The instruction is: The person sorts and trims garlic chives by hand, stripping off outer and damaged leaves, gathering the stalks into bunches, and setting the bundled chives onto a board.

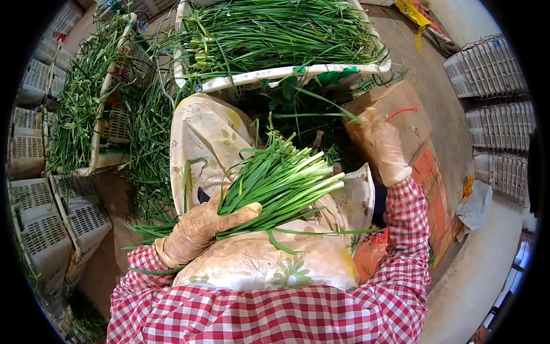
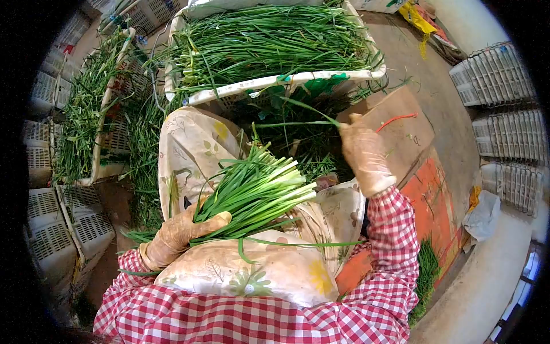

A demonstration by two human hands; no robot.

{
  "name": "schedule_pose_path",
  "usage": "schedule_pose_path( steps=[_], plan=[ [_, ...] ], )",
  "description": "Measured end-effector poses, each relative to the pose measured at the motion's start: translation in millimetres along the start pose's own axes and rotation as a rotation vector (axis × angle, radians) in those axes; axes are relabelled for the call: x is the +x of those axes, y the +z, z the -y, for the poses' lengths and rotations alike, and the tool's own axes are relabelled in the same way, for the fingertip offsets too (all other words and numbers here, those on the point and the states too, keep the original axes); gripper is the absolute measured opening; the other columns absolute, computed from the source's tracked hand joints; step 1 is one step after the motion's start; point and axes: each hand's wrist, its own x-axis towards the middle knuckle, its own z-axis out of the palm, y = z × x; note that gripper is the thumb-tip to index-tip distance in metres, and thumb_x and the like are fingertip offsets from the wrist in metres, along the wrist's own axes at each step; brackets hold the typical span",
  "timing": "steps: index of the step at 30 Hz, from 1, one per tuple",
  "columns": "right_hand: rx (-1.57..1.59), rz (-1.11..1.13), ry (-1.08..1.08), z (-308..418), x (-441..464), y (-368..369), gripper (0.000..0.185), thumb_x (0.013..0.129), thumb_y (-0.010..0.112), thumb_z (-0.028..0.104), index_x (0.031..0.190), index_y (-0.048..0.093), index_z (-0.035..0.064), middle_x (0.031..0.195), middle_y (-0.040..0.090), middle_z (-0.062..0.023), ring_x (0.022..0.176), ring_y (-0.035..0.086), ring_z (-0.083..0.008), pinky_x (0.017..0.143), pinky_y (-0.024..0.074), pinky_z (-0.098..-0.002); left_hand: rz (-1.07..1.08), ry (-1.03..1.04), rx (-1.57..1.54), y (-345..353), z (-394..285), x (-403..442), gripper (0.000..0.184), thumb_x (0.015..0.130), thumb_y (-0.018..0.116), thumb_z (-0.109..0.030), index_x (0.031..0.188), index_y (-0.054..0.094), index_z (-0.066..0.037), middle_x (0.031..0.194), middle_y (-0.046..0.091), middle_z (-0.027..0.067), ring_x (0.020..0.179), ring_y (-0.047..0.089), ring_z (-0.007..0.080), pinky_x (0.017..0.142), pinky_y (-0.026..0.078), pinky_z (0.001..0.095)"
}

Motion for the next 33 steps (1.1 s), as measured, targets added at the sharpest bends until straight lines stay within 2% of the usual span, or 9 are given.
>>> schedule_pose_path(
  steps=[1,2,4,12,20,24,28,30,33],
  plan=[
    [0.154,0.015,-0.169,12,-4,-7,0.013,0.083,0.054,0.013,0.094,0.061,0.0097,0.094,0.064,-0.0153,0.079,0.064,-0.0273,0.068,0.0514,-0.0374,0.001,0.000,-0.002,0,-2,1,0.057,0.079,0.068,-0.013,0.131,0.048,-0.026,0.135,0.038,0.0220,0.116,0.049,0.0381,0.094,0.041,0.0361],
    [0.020,-0.187,-0.722,5,-5,18,0.029,0.086,0.055,0.030,0.105,0.062,0.0102,0.109,0.061,-0.0158,0.088,0.063,-0.0287,0.079,0.0500,-0.0383,0.005,-0.003,0.031,-1,-6,3,0.056,0.080,0.064,-0.008,0.130,0.047,-0.027,0.135,0.038,0.0207,0.114,0.050,0.0370,0.093,0.043,0.0354],
    [0.512,0.609,-0.173,74,-14,-39,0.061,0.082,0.049,0.062,0.099,0.066,0.0054,0.095,0.065,-0.0161,0.090,0.063,-0.0303,0.082,0.0468,-0.0400,0.018,-0.001,0.067,-1,-8,5,0.056,0.082,0.060,-0.003,0.130,0.047,-0.028,0.134,0.039,0.0194,0.113,0.052,0.0360,0.092,0.045,0.0347],
    [0.564,0.462,-0.158,81,-26,-10,0.027,0.085,0.058,0.029,0.096,0.063,0.0056,0.082,0.065,-0.0180,0.079,0.063,-0.0345,0.070,0.0492,-0.0420,0.034,-0.031,0.010,0,2,1,0.057,0.078,0.069,-0.016,0.130,0.048,-0.025,0.136,0.036,0.0237,0.116,0.049,0.0378,0.094,0.042,0.0350],
    [0.700,0.363,-0.086,61,-18,5,0.019,0.086,0.058,0.023,0.090,0.057,0.0038,0.078,0.062,-0.0189,0.074,0.061,-0.0378,0.063,0.0482,-0.0437,0.058,-0.024,0.022,1,7,1,0.058,0.080,0.067,-0.009,0.131,0.047,-0.025,0.136,0.037,0.0216,0.119,0.046,0.0374,0.098,0.038,0.0340],
    [0.134,0.041,-0.001,16,-3,43,0.021,0.082,0.056,0.013,0.100,0.058,0.0031,0.076,0.063,-0.0188,0.072,0.062,-0.0359,0.064,0.0484,-0.0445,0.044,-0.047,-0.051,2,7,-1,0.056,0.080,0.066,-0.009,0.130,0.048,-0.024,0.136,0.037,0.0215,0.120,0.046,0.0373,0.098,0.039,0.0341],
    [0.279,0.067,0.037,5,-9,11,0.032,0.086,0.055,0.021,0.114,0.060,0.0076,0.074,0.063,-0.0191,0.073,0.062,-0.0337,0.065,0.0483,-0.0431,0.007,-0.026,-0.006,3,6,-2,0.056,0.079,0.067,-0.009,0.130,0.048,-0.023,0.137,0.037,0.0210,0.120,0.047,0.0365,0.098,0.039,0.0340],
    [0.735,0.455,-0.065,23,-22,-23,0.030,0.086,0.058,0.033,0.093,0.069,0.0068,0.074,0.063,-0.0188,0.073,0.062,-0.0342,0.065,0.0476,-0.0427,0.000,-0.106,0.055,1,-3,0,0.054,0.081,0.059,0.000,0.129,0.050,-0.023,0.131,0.042,0.0195,0.111,0.053,0.0356,0.091,0.044,0.0345],
    [0.311,0.208,-0.359,53,-39,-36,0.033,0.080,0.062,0.037,0.073,0.068,0.0054,0.067,0.062,-0.0144,0.069,0.059,-0.0320,0.064,0.0450,-0.0433,-0.025,-0.082,-0.035,1,-7,5,0.055,0.081,0.059,0.000,0.130,0.049,-0.023,0.131,0.041,0.0203,0.110,0.054,0.0357,0.090,0.045,0.0342]
  ],
)
